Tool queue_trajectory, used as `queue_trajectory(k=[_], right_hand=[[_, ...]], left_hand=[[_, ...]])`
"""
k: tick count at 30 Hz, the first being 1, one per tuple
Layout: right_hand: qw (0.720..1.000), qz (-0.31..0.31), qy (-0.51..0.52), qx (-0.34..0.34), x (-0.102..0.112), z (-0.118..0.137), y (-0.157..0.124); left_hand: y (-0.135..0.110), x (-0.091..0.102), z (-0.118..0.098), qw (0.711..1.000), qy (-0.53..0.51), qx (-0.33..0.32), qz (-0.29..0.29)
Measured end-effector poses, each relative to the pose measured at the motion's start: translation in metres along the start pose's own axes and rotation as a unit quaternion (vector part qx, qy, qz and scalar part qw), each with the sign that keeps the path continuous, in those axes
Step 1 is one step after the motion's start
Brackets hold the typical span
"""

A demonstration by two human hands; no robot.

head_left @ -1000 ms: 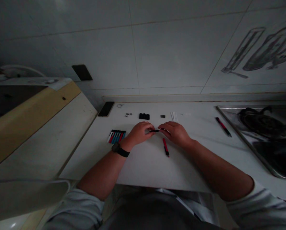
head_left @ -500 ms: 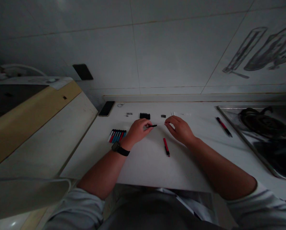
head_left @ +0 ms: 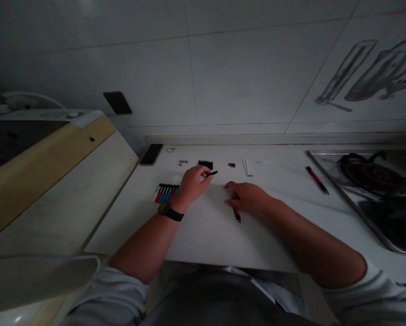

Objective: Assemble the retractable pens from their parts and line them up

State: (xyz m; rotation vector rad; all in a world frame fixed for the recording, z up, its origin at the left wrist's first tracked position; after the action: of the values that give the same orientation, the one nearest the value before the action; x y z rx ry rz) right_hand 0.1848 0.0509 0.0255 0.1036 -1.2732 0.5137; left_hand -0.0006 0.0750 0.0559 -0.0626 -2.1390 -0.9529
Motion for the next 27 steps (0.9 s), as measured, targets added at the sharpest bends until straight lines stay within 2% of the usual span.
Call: queue_trajectory(k=[3,9,16,19,21,23,25,27], right_hand=[[1.0,-0.005,-0.012,0.003,-0.001,0.006,-0.002],[0.995,-0.052,0.08,-0.003,0.013,-0.005,0.003],[0.999,-0.015,-0.029,-0.002,0.0,-0.006,0.001],[0.999,-0.023,-0.035,0.006,-0.001,-0.006,0.002],[0.999,-0.045,0.0,0.018,0.003,-0.006,0.005],[0.992,-0.078,0.091,0.034,0.012,-0.007,0.007],[0.968,-0.114,0.217,0.051,0.022,-0.01,0.009],[0.933,-0.155,0.32,0.061,0.032,-0.017,0.01]], left_hand=[[0.0,0.0,0.0,1.0,0.004,0.0,0.004],[0.0,0.002,0.002,1.0,0.012,0.002,-0.001],[0.0,0.0,0.003,1.0,0.008,0.002,0.003],[-0.001,0.0,0.003,1.0,0.009,0.003,0.004],[-0.001,0.0,0.002,1.0,0.012,0.002,0.003],[0.0,0.001,0.002,1.0,0.013,0.001,-0.001],[0.0,0.003,0.001,1.0,0.011,-0.002,-0.009],[0.001,0.005,0.0,1.0,0.007,-0.006,-0.017]])
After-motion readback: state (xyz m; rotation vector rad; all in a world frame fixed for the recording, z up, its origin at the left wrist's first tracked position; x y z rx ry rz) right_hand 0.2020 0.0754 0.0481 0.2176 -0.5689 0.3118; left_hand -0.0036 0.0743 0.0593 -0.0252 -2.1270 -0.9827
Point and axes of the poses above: each hand's wrist, its own y-axis towards the middle knuckle, its own x-axis out of the back of the hand, z = x × y, the point moved 8 cm from there along y, towards the middle knuckle, and after that the axes turned 8 degrees about -x, right-handed, at the moved point
